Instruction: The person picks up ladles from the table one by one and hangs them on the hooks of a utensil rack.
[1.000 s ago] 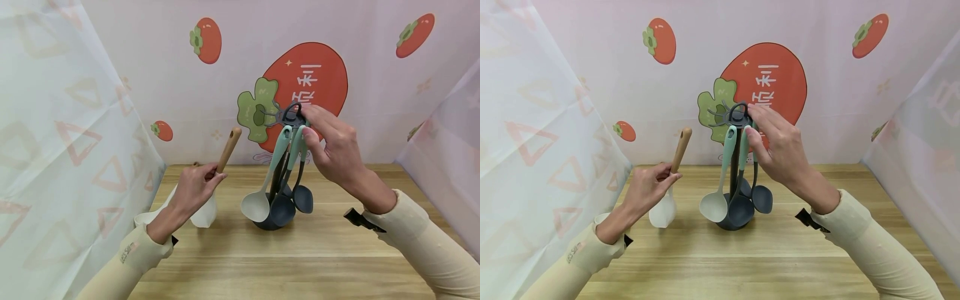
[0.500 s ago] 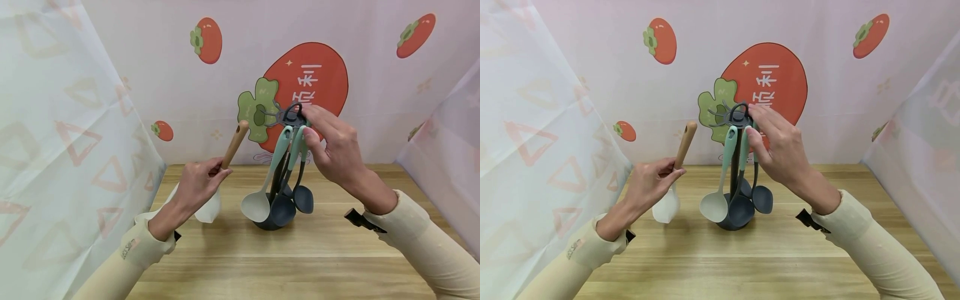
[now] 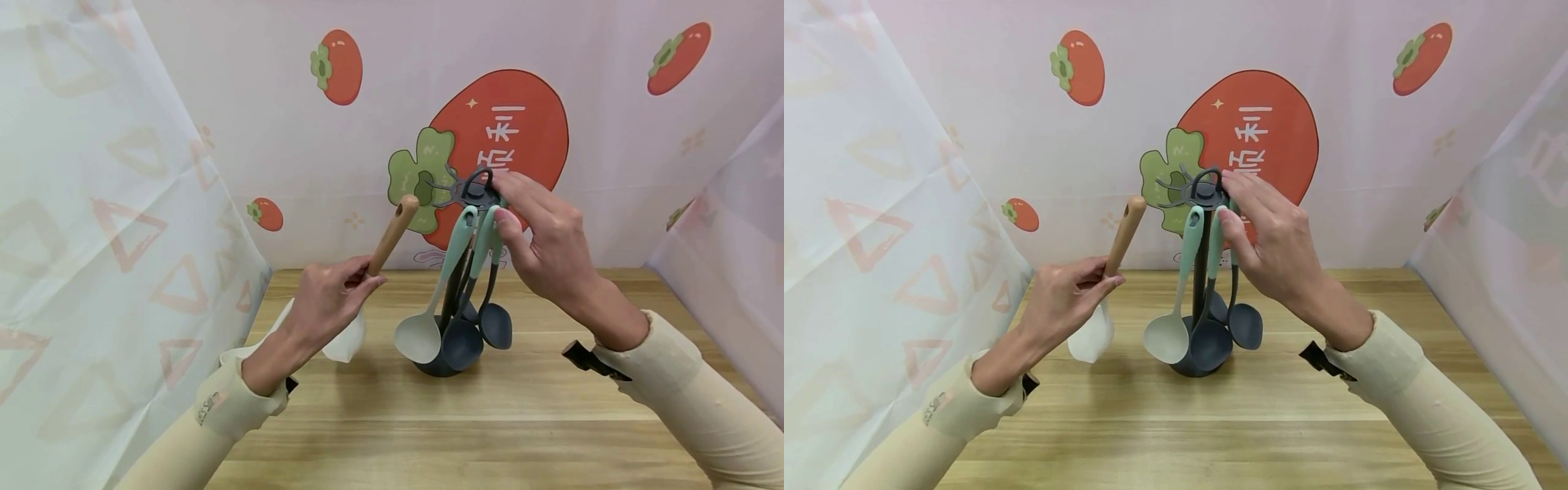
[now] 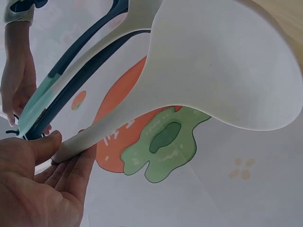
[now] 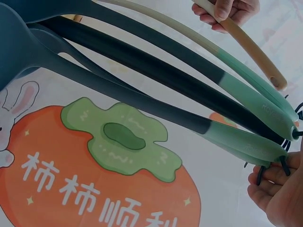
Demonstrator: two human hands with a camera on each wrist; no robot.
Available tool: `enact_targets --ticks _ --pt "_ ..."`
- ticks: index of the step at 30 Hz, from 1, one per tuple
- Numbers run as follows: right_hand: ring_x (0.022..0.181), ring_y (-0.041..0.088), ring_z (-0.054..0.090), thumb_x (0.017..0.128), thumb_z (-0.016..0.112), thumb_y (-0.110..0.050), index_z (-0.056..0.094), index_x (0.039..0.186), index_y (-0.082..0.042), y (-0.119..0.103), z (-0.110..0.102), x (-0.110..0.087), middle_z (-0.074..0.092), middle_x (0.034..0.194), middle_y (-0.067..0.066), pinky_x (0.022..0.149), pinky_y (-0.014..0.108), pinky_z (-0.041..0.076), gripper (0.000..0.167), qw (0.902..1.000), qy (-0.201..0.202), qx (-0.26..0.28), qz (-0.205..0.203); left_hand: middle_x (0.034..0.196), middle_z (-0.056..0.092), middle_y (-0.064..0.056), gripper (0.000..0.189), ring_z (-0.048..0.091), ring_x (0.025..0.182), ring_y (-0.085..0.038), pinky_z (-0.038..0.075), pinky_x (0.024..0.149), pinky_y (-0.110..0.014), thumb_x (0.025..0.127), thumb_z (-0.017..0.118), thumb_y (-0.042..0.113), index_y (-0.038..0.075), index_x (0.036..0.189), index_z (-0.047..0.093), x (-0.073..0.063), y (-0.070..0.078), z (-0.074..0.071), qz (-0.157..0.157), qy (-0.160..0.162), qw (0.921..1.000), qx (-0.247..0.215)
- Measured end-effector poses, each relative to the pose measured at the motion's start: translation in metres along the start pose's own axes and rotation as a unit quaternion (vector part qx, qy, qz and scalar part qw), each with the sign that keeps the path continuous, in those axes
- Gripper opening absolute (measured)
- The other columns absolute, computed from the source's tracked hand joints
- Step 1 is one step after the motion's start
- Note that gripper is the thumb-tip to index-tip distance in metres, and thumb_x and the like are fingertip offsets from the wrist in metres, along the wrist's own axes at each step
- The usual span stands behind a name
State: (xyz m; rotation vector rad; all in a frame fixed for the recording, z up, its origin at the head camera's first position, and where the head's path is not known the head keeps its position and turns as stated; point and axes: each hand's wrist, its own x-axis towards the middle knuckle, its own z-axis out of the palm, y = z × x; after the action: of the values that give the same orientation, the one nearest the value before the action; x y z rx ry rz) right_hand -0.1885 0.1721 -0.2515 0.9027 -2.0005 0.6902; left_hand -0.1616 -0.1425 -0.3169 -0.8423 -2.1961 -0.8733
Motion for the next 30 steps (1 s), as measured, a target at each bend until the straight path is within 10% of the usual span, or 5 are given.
enact_targets --ticks 30 --pt "0.134 0.036 0.063 0.107 0.048 -0.028 0.064 0.142 0.004 -0.001 0.001 0.000 0.067 0.142 0.020 0.115 0.048 0.048 0.050 1.0000 0.006 0.004 0.002 0.079 0.077 -0.007 0.018 0.077 0.070 -0.016 0.062 0.059 -0.034 0.089 0.085 0.007 -0.001 0.103 0.077 0.017 0.001 -0.001 0.003 -0.013 0.9999 -0.004"
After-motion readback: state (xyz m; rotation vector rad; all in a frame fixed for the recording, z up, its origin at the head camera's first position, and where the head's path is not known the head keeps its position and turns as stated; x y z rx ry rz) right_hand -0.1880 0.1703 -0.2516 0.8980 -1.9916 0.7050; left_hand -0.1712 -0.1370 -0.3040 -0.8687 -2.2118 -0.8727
